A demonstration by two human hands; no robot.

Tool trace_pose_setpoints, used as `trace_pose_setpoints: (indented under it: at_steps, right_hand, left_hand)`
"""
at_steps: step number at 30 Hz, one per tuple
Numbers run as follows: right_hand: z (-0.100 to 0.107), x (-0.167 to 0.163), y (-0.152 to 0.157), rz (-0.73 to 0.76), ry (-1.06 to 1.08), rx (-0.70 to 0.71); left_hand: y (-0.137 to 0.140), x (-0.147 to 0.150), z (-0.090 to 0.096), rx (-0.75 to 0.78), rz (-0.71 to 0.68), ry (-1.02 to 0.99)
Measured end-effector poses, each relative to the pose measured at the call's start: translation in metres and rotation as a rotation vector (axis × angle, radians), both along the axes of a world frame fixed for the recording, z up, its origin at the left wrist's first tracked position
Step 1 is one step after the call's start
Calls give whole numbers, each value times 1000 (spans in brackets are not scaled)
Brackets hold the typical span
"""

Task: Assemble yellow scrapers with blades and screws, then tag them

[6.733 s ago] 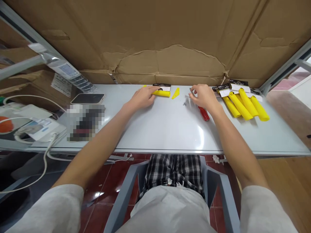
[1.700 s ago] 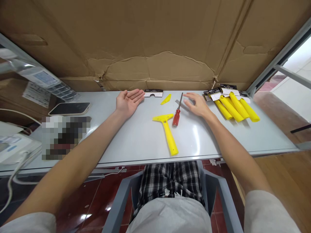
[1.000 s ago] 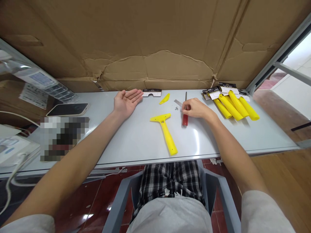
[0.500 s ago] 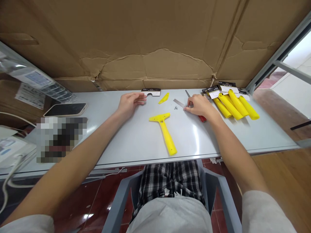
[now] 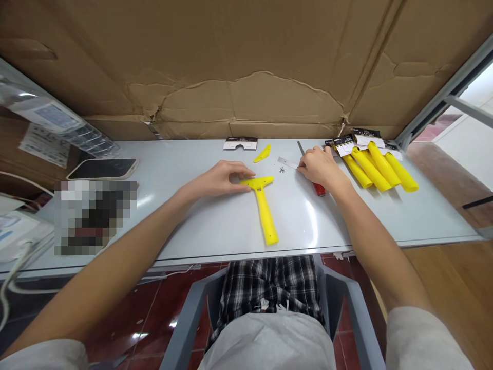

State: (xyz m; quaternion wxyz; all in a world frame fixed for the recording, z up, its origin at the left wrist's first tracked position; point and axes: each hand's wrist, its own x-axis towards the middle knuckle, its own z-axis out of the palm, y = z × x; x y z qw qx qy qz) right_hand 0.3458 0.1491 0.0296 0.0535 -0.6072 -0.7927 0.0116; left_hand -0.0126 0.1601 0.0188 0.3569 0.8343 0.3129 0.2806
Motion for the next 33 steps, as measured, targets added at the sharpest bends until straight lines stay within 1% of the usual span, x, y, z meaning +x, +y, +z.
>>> trace_pose_setpoints:
  at_steps: [5,9,14,17,19,21,23,25,27,29,33]
  right_hand:
    - [-1,6,3,-43,88,-38]
    - [4,9,3,-68,260,-75]
    - [12,-4,-5,21,554,-89]
    - [9,-18,-12,75,688,-120]
    - [6,-26,-15,109,702,-154]
    - [4,-32,-18,136,667,-187]
    - [4,-35,-20,153,621,-219]
    - [4,-36,-21,173,612,-235]
    - [6,-37,-22,195,646,-217]
    - [7,-39,-23,204,687,-169]
    - [3,-47,-26,210,777,-41]
  left_hand:
    - [1,4,-8,10,49,-7]
    - [-4,10,-9,-29,78,-64]
    - [-10,15,-7,-7,100,-82]
    - [-13,18,-5,-11,176,-159]
    - [-15,19,-4,-33,243,-233]
    - [-16,21,-3,-93,286,-313]
    - [-16,22,-4,-160,291,-367]
    - [-17,22,-5,-170,269,-361]
    - [-18,22,-6,-127,242,-321]
    - [-19,23,-7,-106,216,-303]
    - [-24,25,-5,-181,194,-317]
